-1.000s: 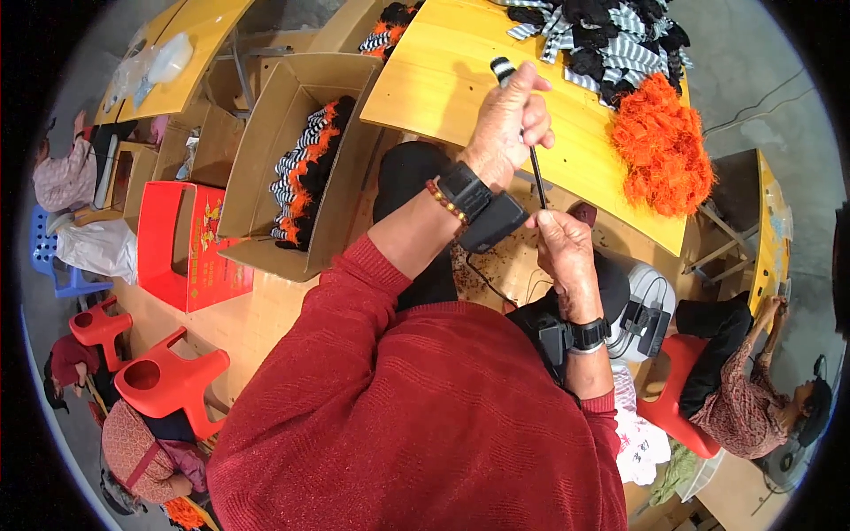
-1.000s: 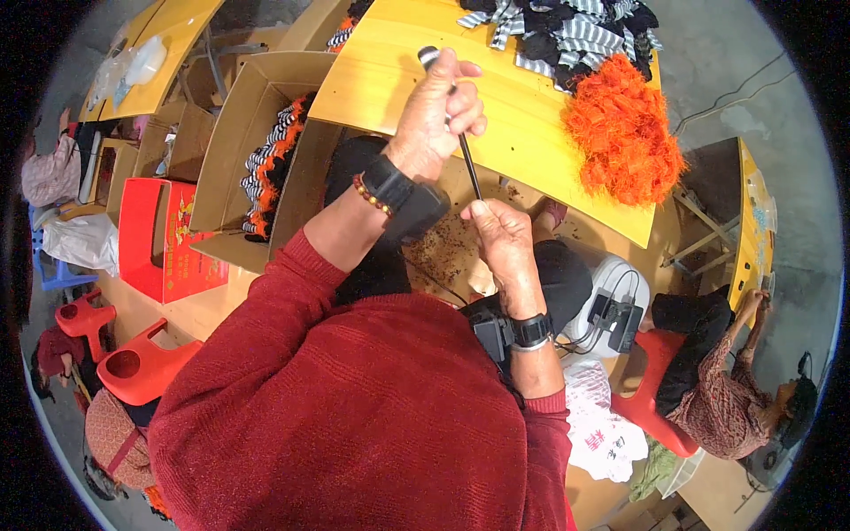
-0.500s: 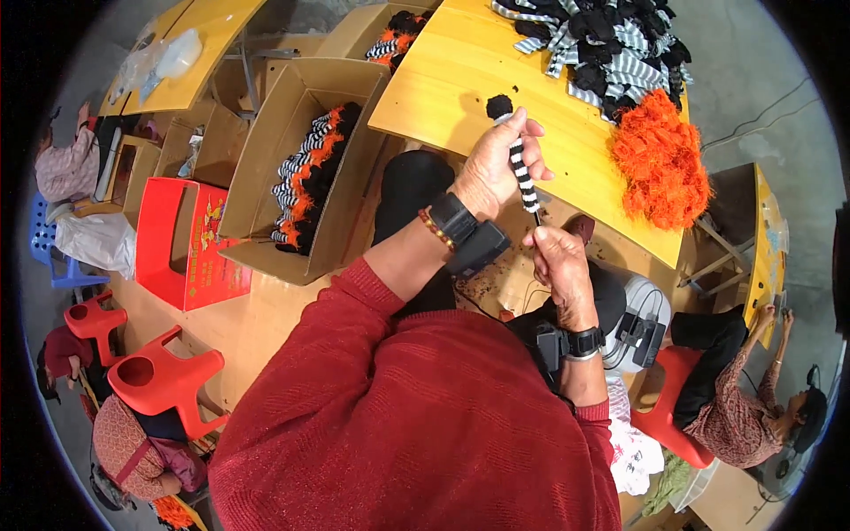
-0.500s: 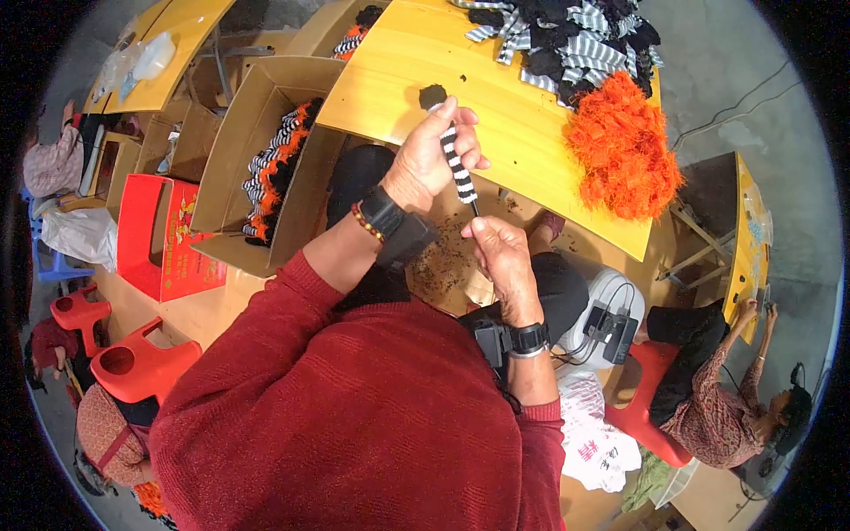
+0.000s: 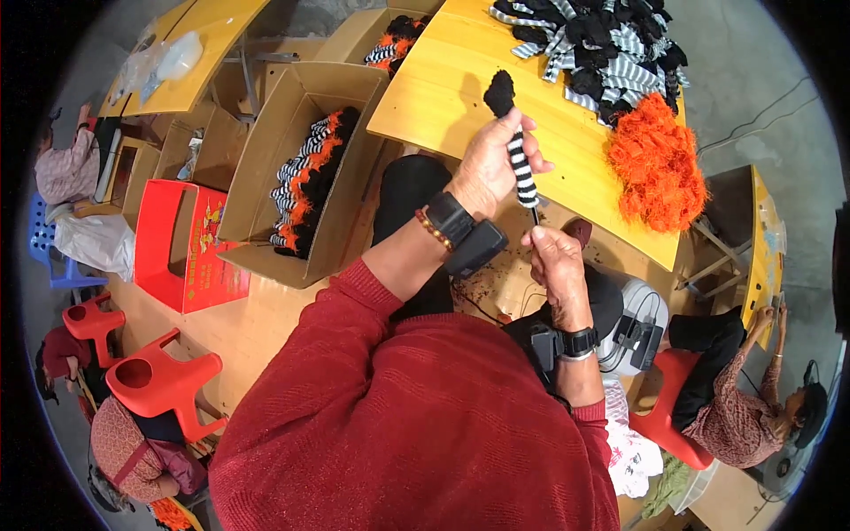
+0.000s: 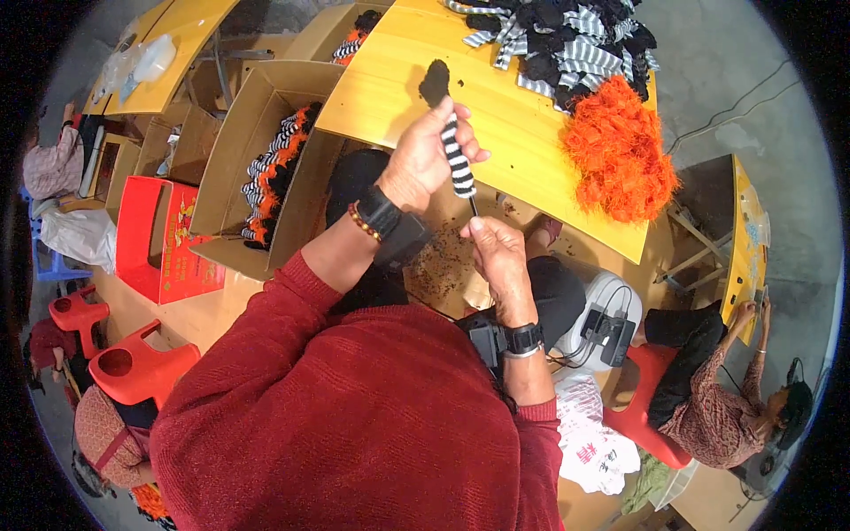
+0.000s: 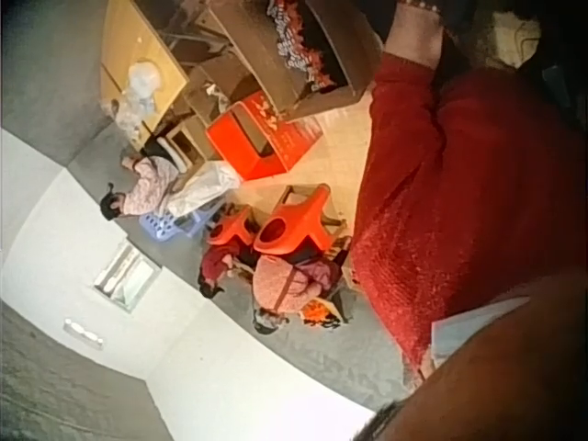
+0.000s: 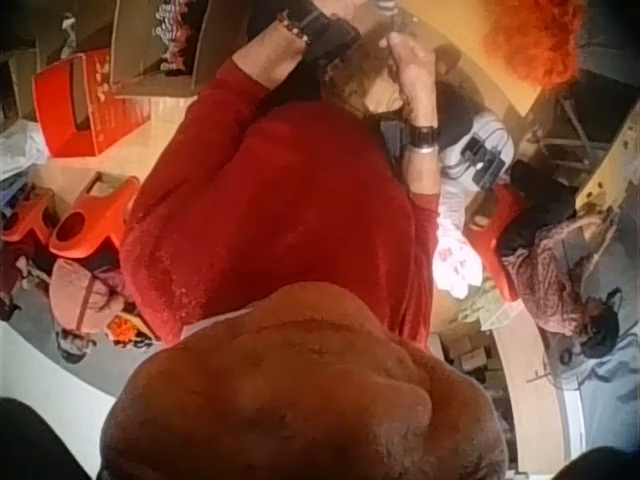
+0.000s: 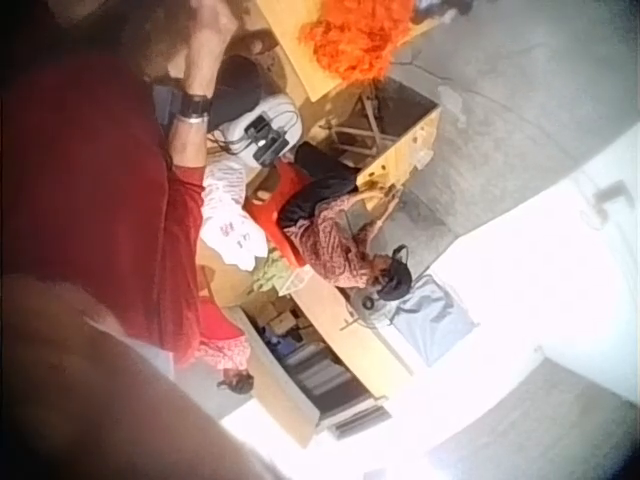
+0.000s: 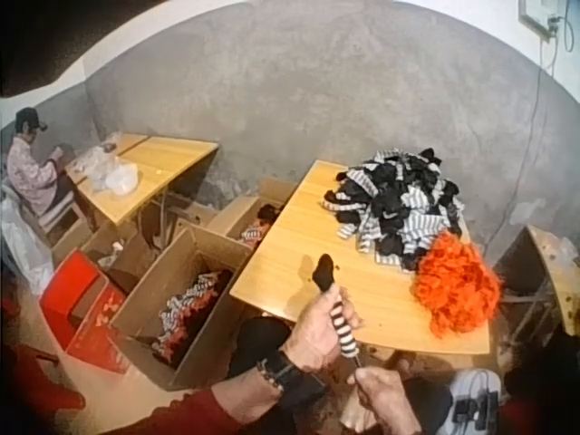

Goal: The person assembles a decorative fabric piece using a rod, attaches orange yarn, and places it into a box. The person then unfastens and removes tracking devices from their wrists.

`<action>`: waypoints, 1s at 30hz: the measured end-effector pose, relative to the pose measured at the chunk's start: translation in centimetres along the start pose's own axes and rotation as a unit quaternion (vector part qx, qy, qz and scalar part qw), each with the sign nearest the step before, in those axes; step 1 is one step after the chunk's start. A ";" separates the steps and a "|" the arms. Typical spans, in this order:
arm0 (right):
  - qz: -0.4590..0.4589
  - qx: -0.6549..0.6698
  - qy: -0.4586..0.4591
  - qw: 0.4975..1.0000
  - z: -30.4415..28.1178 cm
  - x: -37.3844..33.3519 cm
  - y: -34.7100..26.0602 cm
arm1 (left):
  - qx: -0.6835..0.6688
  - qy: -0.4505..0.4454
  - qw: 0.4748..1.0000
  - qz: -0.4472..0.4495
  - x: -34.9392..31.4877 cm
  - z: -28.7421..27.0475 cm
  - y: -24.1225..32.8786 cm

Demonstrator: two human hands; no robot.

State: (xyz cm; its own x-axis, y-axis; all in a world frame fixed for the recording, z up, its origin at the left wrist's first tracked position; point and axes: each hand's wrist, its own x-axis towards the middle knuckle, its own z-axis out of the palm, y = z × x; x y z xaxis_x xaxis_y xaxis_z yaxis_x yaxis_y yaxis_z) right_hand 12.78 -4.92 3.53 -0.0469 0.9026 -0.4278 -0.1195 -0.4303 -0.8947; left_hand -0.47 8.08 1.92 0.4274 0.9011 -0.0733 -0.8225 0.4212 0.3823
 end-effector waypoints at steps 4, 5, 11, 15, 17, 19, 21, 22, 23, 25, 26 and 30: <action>-0.040 -0.165 0.070 0.983 0.1 0.3 -0.5 | 0.036 0.005 0.999 0.004 -0.2 1.2 0.8; -0.069 -0.147 0.044 0.986 0.3 0.8 -0.6 | 0.041 0.018 0.999 0.028 -0.4 1.6 0.2; -0.172 -0.071 0.111 0.976 1.0 3.1 -0.4 | 0.085 -0.046 0.995 -0.009 -1.1 1.6 -2.7; -0.071 -0.104 0.070 0.989 -0.7 1.6 -0.2 | 0.066 -0.040 0.997 -0.018 -1.1 0.9 -1.0; -0.091 -0.124 0.043 0.987 -0.5 1.6 0.0 | 0.026 0.021 0.999 -0.024 -1.4 1.3 -1.1; -0.138 -0.117 0.117 0.976 0.9 2.5 0.6 | 0.137 -0.013 0.990 -0.041 -2.4 2.0 -2.7; -0.205 -0.076 0.153 0.964 1.4 2.9 0.6 | 0.055 0.002 0.998 -0.015 -2.6 2.2 -3.7; -0.183 -0.049 0.134 0.973 1.2 2.7 0.4 | 0.058 -0.015 0.998 -0.019 -2.6 1.9 -3.6; -0.134 -0.017 0.135 0.982 1.6 3.0 0.6 | 0.060 -0.031 0.997 -0.023 -2.5 1.6 -3.5; -0.019 0.006 0.047 0.999 0.0 1.9 -0.1 | 0.107 -0.048 0.992 -0.036 -2.2 0.6 -2.3; -0.035 0.014 0.007 0.999 -0.2 1.6 -0.1 | 0.076 -0.038 0.996 -0.025 -1.9 0.2 -1.8; -0.037 -0.024 -0.014 0.999 -1.0 0.8 -0.3 | 0.011 -0.018 1.000 0.002 -0.8 -0.1 0.3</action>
State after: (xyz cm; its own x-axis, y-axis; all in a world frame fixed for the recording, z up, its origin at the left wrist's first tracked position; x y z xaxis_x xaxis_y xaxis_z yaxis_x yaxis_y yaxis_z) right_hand 13.75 -4.07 3.32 -0.0684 0.9319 -0.3562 -0.0762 -0.3609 -0.9295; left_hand -1.11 7.52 2.00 0.4377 0.8983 -0.0393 -0.8156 0.4150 0.4033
